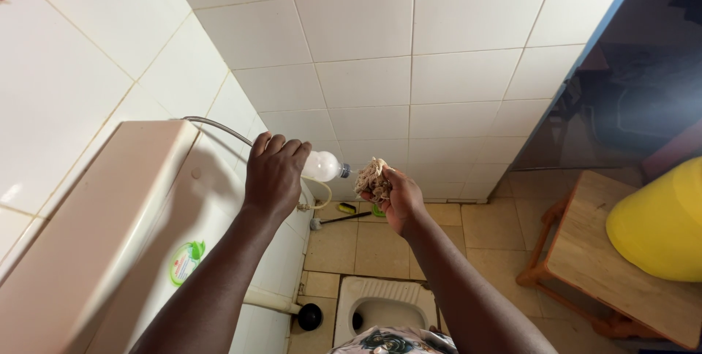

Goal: Scrubbing a tiled bathroom wall and fixture using a rag and water from a plastic bottle.

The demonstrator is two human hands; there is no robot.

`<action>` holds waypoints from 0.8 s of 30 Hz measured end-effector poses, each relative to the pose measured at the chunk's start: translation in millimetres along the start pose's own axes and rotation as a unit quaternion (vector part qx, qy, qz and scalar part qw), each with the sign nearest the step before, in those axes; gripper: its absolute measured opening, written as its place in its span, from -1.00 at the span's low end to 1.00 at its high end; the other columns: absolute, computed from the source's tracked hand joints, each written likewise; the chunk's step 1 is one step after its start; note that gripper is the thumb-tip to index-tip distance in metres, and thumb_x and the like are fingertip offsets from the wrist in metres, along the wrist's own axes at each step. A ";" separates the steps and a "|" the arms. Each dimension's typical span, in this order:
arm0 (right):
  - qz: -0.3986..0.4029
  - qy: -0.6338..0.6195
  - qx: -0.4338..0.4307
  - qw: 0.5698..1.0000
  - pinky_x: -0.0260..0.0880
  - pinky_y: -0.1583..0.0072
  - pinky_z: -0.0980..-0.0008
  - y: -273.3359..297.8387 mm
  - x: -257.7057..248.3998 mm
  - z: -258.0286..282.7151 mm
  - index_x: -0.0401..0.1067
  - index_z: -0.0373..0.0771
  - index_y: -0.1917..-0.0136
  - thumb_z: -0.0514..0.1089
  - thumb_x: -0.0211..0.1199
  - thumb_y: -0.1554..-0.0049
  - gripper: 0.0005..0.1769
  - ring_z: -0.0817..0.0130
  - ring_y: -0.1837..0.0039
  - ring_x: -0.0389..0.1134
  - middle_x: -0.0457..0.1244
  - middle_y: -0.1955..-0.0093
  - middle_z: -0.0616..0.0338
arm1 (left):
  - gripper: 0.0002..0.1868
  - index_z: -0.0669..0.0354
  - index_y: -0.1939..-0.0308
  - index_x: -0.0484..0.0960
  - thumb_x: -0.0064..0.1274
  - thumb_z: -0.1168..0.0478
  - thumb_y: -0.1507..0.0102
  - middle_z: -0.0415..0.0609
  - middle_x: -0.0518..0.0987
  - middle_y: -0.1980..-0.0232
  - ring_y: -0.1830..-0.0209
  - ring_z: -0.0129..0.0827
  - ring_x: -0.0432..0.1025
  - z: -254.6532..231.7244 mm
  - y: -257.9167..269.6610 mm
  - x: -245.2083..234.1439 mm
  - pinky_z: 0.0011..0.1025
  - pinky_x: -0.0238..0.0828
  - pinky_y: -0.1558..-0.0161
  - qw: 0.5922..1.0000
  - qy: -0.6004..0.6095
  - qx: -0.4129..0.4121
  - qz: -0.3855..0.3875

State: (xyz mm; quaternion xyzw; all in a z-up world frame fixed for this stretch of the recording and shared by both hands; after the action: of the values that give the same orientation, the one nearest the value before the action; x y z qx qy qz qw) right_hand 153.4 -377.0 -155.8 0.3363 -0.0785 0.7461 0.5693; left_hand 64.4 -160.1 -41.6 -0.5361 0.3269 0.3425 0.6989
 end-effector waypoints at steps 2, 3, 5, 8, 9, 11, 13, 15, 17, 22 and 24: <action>0.019 -0.010 -0.006 1.000 0.56 -0.17 0.10 -7.5 -3.4 -4.7 0.34 -0.41 -0.25 -0.01 -0.02 -0.34 -0.57 0.13 -0.16 0.44 0.35 -0.18 -0.07 | -0.55 0.19 -0.14 0.65 -0.03 0.50 -0.18 -0.08 0.66 0.03 -0.10 -0.23 0.45 3.8 1.2 -0.4 -0.13 0.07 -0.45 1.000 0.015 -0.012 0.001; 0.035 -0.020 -0.013 0.999 0.57 -0.17 0.10 -10.6 -5.6 -7.5 0.34 -0.42 -0.25 -0.02 -0.04 -0.33 -0.57 0.11 -0.16 0.44 0.36 -0.18 -0.08 | -0.55 0.19 -0.13 0.65 -0.03 0.51 -0.19 -0.09 0.66 0.01 -0.10 -0.25 0.45 5.3 2.2 -0.5 -0.13 0.07 -0.47 0.999 0.031 -0.022 0.002; 0.044 -0.016 -0.016 0.999 0.57 -0.17 0.10 -10.9 -3.2 -5.8 0.34 -0.42 -0.25 -0.01 -0.04 -0.34 -0.56 0.11 -0.16 0.44 0.36 -0.19 -0.09 | -0.54 0.19 -0.13 0.65 -0.03 0.51 -0.18 -0.08 0.66 0.02 -0.10 -0.24 0.45 8.2 2.4 -0.4 -0.13 0.08 -0.46 1.000 0.025 -0.017 -0.003; 0.043 -0.016 -0.012 0.999 0.57 -0.18 0.09 -5.7 0.5 -3.8 0.33 -0.42 -0.26 -0.01 -0.05 -0.34 -0.56 0.11 -0.18 0.44 0.35 -0.20 -0.08 | -0.52 0.22 -0.13 0.66 -0.02 0.52 -0.14 -0.07 0.66 0.03 -0.09 -0.24 0.45 9.4 4.7 -4.8 -0.14 0.09 -0.43 1.000 0.011 -0.017 -0.018; 0.034 -0.020 -0.007 0.999 0.57 -0.18 0.08 -4.4 2.7 -2.5 0.32 -0.42 -0.28 -0.01 -0.05 -0.34 -0.55 0.12 -0.19 0.44 0.34 -0.21 -0.07 | -0.51 0.24 -0.13 0.66 -0.02 0.53 -0.12 -0.07 0.66 0.03 -0.08 -0.23 0.45 10.2 4.4 -7.4 -0.13 0.09 -0.42 0.999 0.002 -0.021 -0.030; 0.031 -0.017 -0.005 0.999 0.57 -0.18 0.07 -6.3 0.8 -5.3 0.32 -0.41 -0.29 -0.01 -0.05 -0.34 -0.55 0.11 -0.19 0.44 0.34 -0.21 -0.07 | -0.51 0.23 -0.13 0.66 -0.02 0.53 -0.13 -0.07 0.66 0.05 -0.08 -0.23 0.45 10.1 4.5 -8.3 -0.13 0.09 -0.42 0.999 0.002 -0.030 -0.022; 0.030 -0.014 -0.004 0.999 0.57 -0.18 0.06 -7.6 2.0 -5.5 0.31 -0.41 -0.30 -0.02 -0.06 -0.33 -0.54 0.11 -0.19 0.43 0.34 -0.20 -0.07 | -0.51 0.23 -0.14 0.66 -0.02 0.53 -0.14 -0.06 0.66 0.06 -0.08 -0.22 0.45 11.2 4.8 -7.3 -0.12 0.08 -0.41 0.999 0.000 -0.040 -0.014; 0.033 -0.011 -0.005 0.999 0.56 -0.17 0.08 -5.4 3.2 -4.9 0.31 -0.43 -0.31 -0.01 -0.06 -0.34 -0.53 0.11 -0.19 0.43 0.34 -0.21 -0.07 | -0.53 0.20 -0.13 0.65 -0.02 0.52 -0.16 -0.07 0.65 0.04 -0.10 -0.20 0.45 10.3 8.2 -3.0 -0.12 0.08 -0.44 0.999 0.021 -0.024 -0.002; 0.037 -0.010 -0.007 0.999 0.56 -0.17 0.08 -5.8 -0.3 -7.8 0.31 -0.44 -0.30 -0.01 -0.06 -0.34 -0.53 0.10 -0.19 0.44 0.34 -0.21 -0.08 | -0.55 0.18 -0.13 0.65 -0.02 0.52 -0.18 -0.08 0.66 0.03 -0.11 -0.22 0.45 11.1 10.9 1.5 -0.11 0.07 -0.47 0.999 0.027 -0.030 -0.005; 0.033 -0.002 -0.003 0.999 0.56 -0.17 0.10 1.3 5.9 -3.8 0.32 -0.43 -0.31 -0.01 -0.06 -0.34 -0.53 0.11 -0.19 0.44 0.35 -0.22 -0.08 | -0.48 0.23 -0.15 0.65 -0.04 0.54 -0.11 -0.06 0.66 -0.02 -0.12 -0.18 0.44 8.8 10.6 -9.9 -0.11 0.07 -0.44 0.997 0.013 -0.017 -0.077; 0.026 -0.002 0.000 1.000 0.56 -0.18 0.09 1.1 5.8 -3.2 0.32 -0.41 -0.32 -0.01 -0.06 -0.34 -0.53 0.12 -0.20 0.43 0.35 -0.22 -0.07 | -0.46 0.23 -0.17 0.65 -0.04 0.56 -0.12 -0.07 0.66 -0.02 -0.10 -0.19 0.44 9.0 8.5 -15.7 -0.11 0.07 -0.44 0.997 0.039 -0.044 -0.045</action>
State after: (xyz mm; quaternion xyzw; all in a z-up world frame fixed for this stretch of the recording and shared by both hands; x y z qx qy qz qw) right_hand 150.4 -371.1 -154.4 0.3353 -0.0882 0.7598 0.5499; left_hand 49.5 -151.8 -31.2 -0.5933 0.3135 0.3035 0.6764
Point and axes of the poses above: each hand's wrist, its own y-axis away from the middle knuckle, its own x-axis out of the palm, z = x × y, the point moved 1 cm from there along -y, towards the middle knuckle
